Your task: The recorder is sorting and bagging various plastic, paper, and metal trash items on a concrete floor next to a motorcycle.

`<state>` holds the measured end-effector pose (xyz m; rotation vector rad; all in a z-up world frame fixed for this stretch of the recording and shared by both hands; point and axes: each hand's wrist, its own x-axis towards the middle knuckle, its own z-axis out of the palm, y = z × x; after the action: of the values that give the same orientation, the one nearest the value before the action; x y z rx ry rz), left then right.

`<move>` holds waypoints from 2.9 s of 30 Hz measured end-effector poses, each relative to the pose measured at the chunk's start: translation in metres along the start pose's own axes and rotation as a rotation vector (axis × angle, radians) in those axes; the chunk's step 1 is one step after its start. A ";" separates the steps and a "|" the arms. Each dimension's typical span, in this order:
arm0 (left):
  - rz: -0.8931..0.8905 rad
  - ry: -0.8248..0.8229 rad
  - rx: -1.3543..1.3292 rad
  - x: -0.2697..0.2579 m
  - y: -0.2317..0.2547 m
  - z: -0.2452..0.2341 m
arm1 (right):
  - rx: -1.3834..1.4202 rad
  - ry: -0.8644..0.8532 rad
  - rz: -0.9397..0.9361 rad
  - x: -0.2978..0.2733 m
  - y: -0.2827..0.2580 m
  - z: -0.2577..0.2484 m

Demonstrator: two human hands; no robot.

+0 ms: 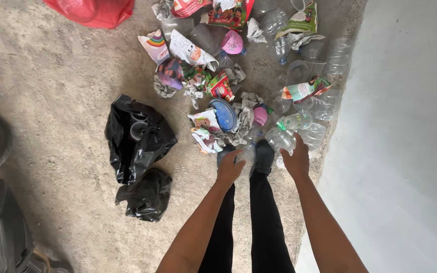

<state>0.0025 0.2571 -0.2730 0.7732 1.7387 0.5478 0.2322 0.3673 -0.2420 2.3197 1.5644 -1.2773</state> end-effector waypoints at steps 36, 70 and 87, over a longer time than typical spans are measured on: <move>-0.097 -0.185 -0.307 0.255 -0.019 0.241 | -0.129 0.487 -0.472 0.291 0.141 0.042; -0.169 0.149 -0.903 0.321 -0.082 0.219 | -0.135 0.316 -0.361 0.307 0.122 0.088; -0.123 0.220 -1.034 0.311 -0.132 0.144 | -0.110 0.293 -0.606 0.274 0.086 0.137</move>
<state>0.0534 0.3923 -0.6107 -0.1321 1.3967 1.3220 0.2573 0.4643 -0.5441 2.1094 2.4963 -0.9066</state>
